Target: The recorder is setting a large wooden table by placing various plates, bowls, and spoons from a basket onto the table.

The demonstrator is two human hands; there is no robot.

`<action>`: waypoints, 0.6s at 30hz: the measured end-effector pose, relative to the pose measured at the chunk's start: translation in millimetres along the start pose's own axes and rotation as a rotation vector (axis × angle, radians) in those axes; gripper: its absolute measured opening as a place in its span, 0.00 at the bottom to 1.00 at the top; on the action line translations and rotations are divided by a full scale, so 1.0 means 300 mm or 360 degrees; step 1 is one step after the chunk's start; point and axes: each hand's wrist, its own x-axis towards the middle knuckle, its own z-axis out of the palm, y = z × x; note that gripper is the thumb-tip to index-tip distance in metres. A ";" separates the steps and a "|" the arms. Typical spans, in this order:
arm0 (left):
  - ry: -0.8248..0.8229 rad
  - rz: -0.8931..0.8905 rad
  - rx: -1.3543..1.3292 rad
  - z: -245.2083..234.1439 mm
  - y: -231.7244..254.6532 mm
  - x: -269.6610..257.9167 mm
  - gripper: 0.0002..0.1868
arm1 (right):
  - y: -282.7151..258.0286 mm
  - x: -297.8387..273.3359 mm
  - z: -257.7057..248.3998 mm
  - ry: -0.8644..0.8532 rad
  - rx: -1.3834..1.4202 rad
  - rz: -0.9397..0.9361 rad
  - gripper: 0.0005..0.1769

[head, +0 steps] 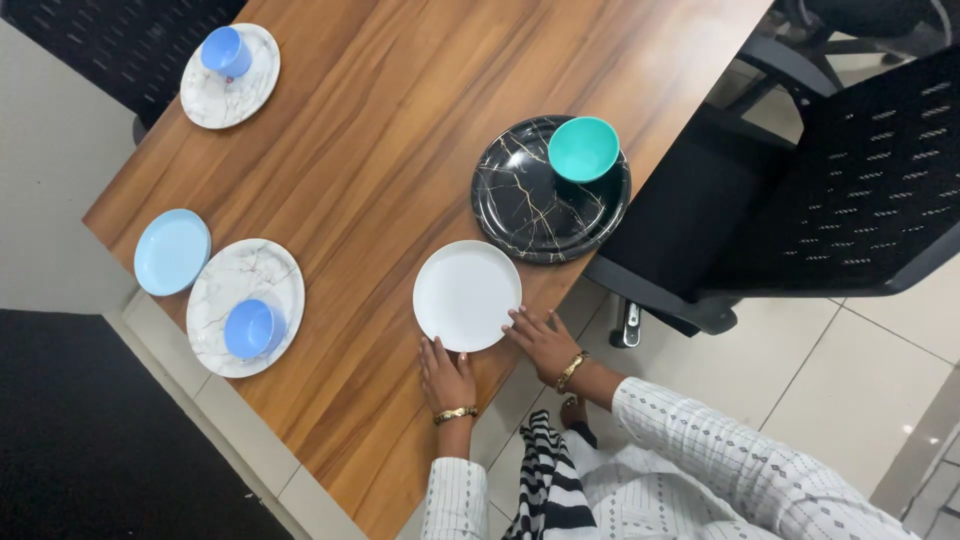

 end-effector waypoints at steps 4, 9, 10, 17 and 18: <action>0.0040 0.0047 -0.0038 -0.065 0.129 -0.047 0.35 | 0.132 -0.121 0.040 0.0269 0.0127 -0.0067 0.46; 0.0200 0.0199 -0.0633 -0.084 0.530 -0.118 0.23 | 0.461 -0.450 0.013 -0.0144 0.0620 0.0267 0.36; 0.0187 0.0237 -0.0650 -0.077 0.646 -0.125 0.23 | 0.585 -0.515 0.082 -0.0118 0.0619 0.0303 0.36; -0.0288 0.1114 -0.1392 -0.150 1.539 -0.375 0.10 | 1.356 -1.170 0.136 -0.0117 0.0822 0.0995 0.31; -0.0421 0.1407 -0.1631 -0.174 1.655 -0.424 0.06 | 1.470 -1.264 0.132 -0.0077 0.0822 0.1084 0.31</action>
